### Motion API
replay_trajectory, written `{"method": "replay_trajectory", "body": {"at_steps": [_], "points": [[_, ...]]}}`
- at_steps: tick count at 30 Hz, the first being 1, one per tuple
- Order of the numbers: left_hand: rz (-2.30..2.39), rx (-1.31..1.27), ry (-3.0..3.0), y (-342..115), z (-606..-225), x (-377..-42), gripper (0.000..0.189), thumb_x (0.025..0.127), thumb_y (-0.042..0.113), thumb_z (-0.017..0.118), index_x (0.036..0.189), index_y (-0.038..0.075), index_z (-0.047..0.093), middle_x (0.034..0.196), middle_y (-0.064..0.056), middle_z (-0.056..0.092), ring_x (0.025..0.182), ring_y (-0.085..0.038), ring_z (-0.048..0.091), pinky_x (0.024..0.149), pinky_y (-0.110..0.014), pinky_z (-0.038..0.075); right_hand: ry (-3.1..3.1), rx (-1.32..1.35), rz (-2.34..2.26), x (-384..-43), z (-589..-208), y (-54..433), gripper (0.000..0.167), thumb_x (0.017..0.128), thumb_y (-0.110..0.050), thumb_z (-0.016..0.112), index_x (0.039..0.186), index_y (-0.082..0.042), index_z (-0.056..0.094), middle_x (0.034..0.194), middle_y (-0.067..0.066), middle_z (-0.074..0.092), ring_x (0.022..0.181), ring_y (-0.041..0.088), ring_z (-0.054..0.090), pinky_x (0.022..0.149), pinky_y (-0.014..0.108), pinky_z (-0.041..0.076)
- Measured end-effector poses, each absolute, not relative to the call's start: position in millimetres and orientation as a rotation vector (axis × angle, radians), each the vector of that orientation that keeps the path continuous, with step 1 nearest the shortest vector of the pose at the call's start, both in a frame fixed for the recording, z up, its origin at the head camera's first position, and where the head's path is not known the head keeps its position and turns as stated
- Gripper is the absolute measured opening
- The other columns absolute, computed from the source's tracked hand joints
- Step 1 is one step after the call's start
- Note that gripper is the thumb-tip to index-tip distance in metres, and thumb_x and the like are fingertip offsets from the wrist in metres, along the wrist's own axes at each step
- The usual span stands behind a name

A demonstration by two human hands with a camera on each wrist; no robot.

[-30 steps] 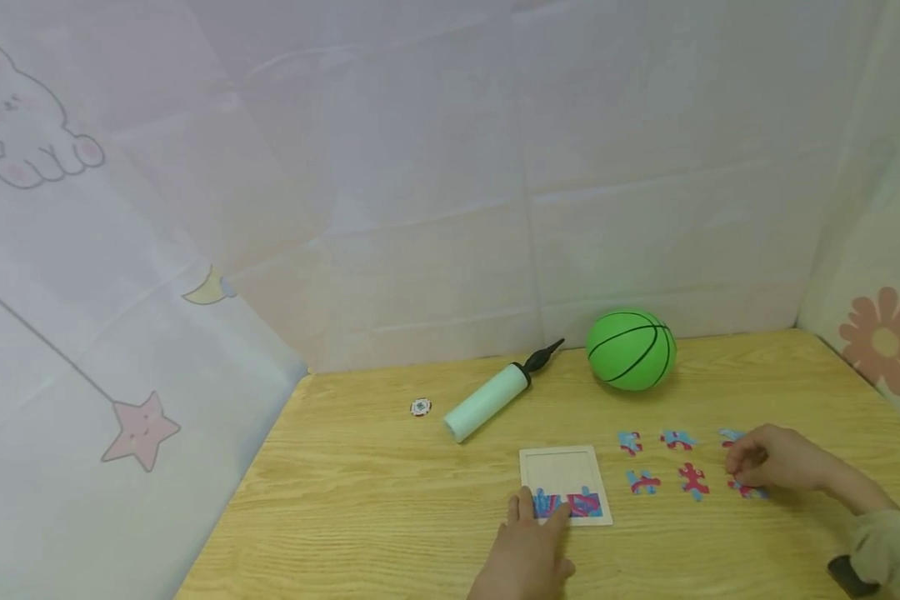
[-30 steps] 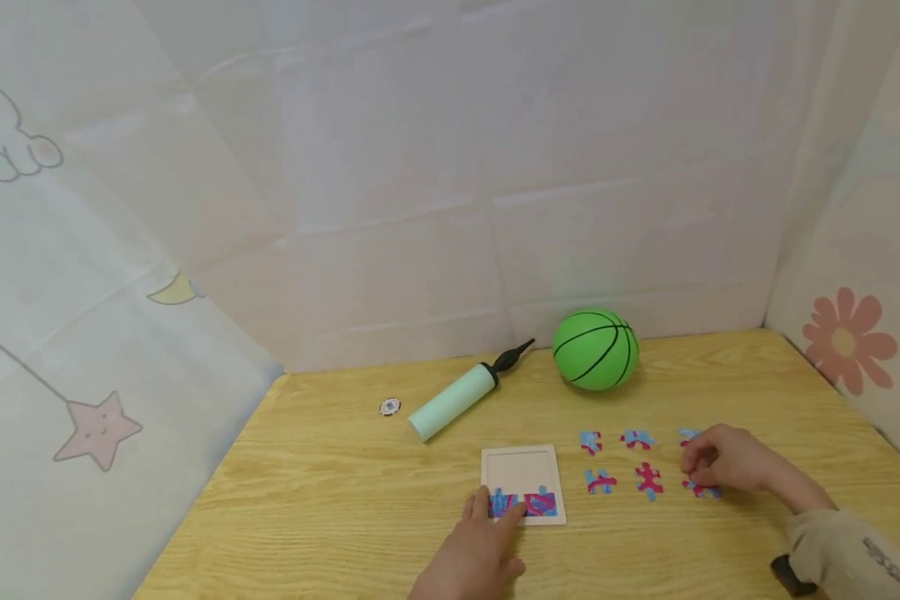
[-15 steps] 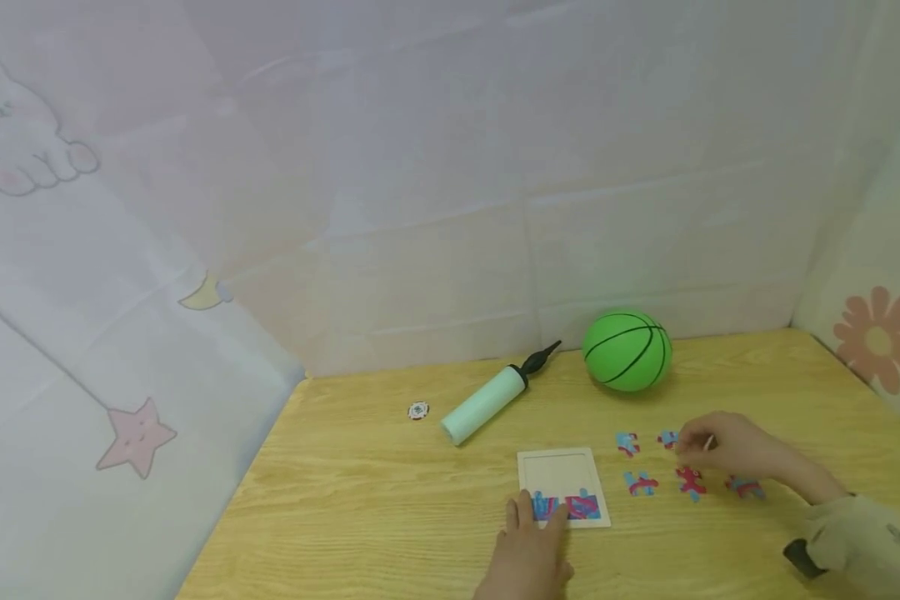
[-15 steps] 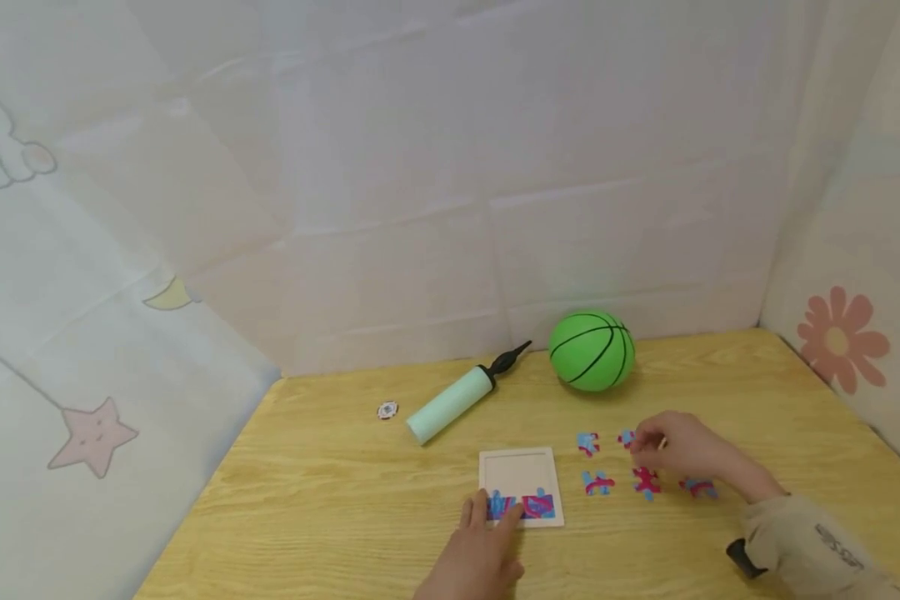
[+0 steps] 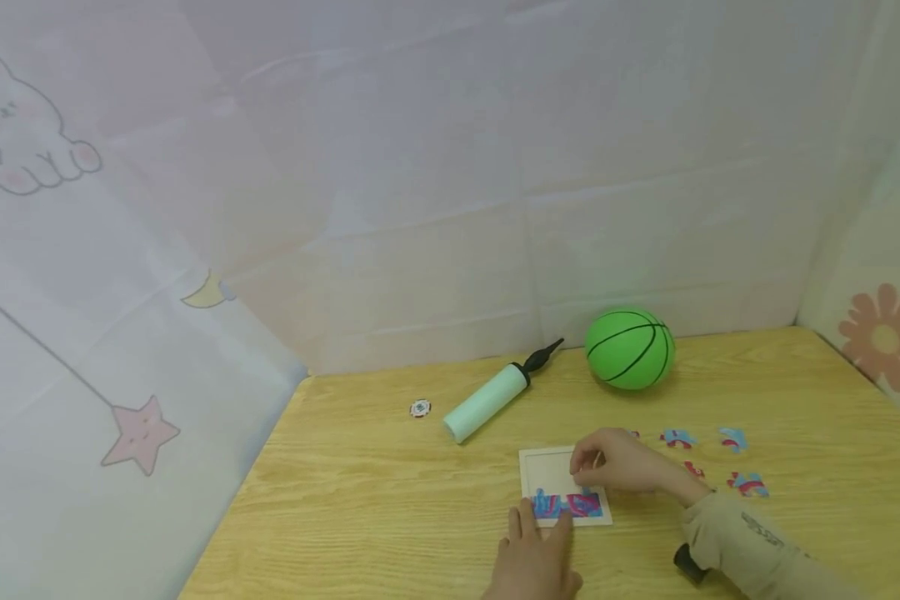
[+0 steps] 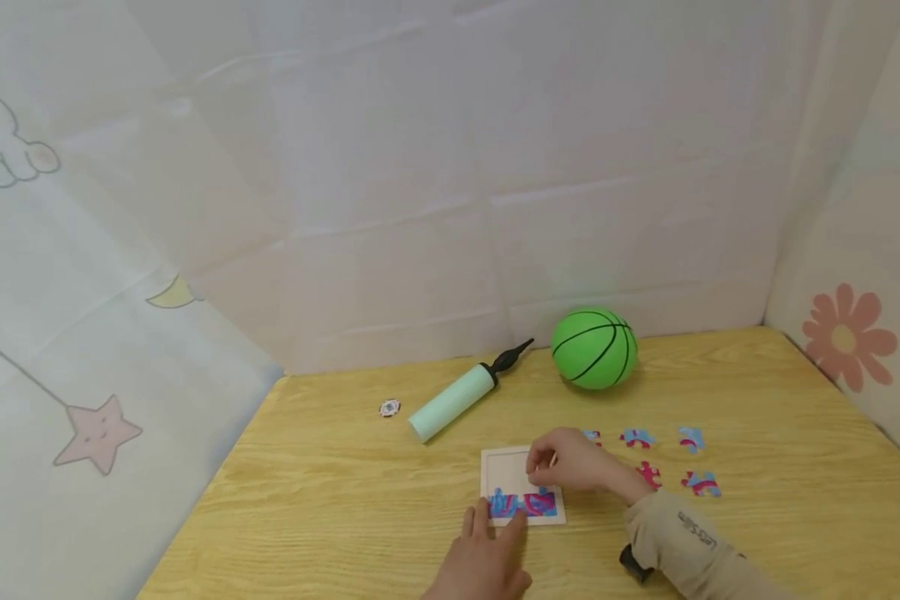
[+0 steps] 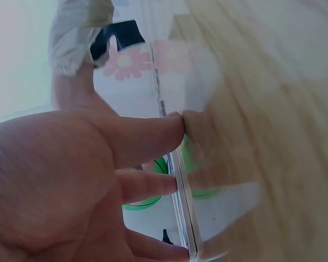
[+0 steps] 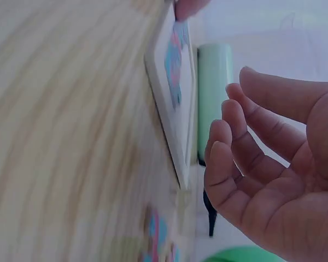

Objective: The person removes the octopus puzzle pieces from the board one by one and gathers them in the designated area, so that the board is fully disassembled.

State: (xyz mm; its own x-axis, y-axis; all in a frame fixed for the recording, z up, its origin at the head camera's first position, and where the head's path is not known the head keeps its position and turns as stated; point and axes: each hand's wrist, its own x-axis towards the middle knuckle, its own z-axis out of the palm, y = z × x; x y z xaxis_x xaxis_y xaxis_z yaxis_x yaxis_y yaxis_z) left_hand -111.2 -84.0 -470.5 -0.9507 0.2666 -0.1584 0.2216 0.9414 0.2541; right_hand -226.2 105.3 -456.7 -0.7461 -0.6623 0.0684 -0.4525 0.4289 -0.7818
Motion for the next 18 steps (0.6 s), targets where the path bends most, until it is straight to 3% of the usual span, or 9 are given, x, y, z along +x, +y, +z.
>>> {"method": "replay_trajectory", "body": {"at_steps": [7,18], "points": [[0.302,0.397,2.902,-83.3,-468.8,-110.3,0.065,0.08,0.041,0.073,0.138,0.025,0.05,0.14,-0.029,0.042,0.124,-0.048,0.045,0.084,-0.056,0.05,2.403,-1.019,-1.167,-233.0,-461.7,68.1,0.005,0.085,-0.013,0.071,0.081,-0.014,0.069,0.076,-0.009,0.061,0.07,0.005,0.054,0.064,0.024,0.048],[0.238,0.376,2.886,-82.3,-467.0,-110.2,0.065,0.08,0.046,0.072,0.138,0.027,0.05,0.142,-0.026,0.042,0.124,-0.046,0.045,0.085,-0.053,0.051,2.337,-1.017,-1.159,-237.1,-467.6,53.4,0.003,0.083,-0.012,0.072,0.081,-0.01,0.07,0.073,-0.008,0.064,0.062,0.003,0.054,0.058,0.023,0.048]]}}
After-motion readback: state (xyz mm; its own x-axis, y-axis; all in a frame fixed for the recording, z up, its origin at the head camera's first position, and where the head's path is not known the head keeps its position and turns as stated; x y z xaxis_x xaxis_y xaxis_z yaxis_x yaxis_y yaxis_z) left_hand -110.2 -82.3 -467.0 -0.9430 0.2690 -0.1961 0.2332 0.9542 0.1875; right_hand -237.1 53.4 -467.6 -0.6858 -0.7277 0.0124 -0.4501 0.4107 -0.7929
